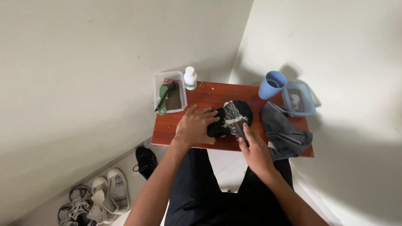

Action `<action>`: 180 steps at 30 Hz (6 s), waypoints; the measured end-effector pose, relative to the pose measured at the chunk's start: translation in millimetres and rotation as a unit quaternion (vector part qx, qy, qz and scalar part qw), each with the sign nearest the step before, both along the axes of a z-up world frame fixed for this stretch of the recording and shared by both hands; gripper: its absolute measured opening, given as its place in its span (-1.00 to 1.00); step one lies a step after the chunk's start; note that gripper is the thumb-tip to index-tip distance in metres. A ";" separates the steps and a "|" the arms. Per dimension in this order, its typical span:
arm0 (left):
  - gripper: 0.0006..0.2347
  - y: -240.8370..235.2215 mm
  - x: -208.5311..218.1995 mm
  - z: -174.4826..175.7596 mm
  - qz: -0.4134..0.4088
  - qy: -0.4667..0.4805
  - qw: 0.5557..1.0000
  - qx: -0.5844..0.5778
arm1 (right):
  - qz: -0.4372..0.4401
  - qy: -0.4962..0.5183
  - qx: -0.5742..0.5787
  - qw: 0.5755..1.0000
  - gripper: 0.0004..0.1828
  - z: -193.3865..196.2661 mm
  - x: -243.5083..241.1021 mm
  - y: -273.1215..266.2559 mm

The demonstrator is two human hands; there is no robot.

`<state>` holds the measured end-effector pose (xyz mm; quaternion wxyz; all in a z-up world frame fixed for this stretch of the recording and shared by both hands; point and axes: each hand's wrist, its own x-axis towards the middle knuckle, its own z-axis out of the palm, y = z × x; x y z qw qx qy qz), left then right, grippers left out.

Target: The person scrubs a black shoe with a brush and cleaning solution on a small wooden table. After scrubbing, the person wipes the shoe with a gray cloth to remove the foam and residue.

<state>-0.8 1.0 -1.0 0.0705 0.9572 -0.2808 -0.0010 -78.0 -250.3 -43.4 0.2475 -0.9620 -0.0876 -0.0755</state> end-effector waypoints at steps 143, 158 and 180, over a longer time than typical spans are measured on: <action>-0.41 3.4 1.5 -25.6 -0.023 -0.107 0.993 -0.051 | 0.002 0.024 -0.052 0.998 -0.39 37.2 94.0 37.9; -0.42 -1.9 -0.2 -24.7 -0.012 -0.086 0.994 -0.072 | -0.039 0.051 -0.010 0.998 -0.34 16.6 40.0 20.8; -0.41 -2.3 -6.0 -12.6 -0.012 -0.070 0.996 -0.045 | -0.044 0.162 0.107 0.980 -0.29 16.2 -2.6 1.7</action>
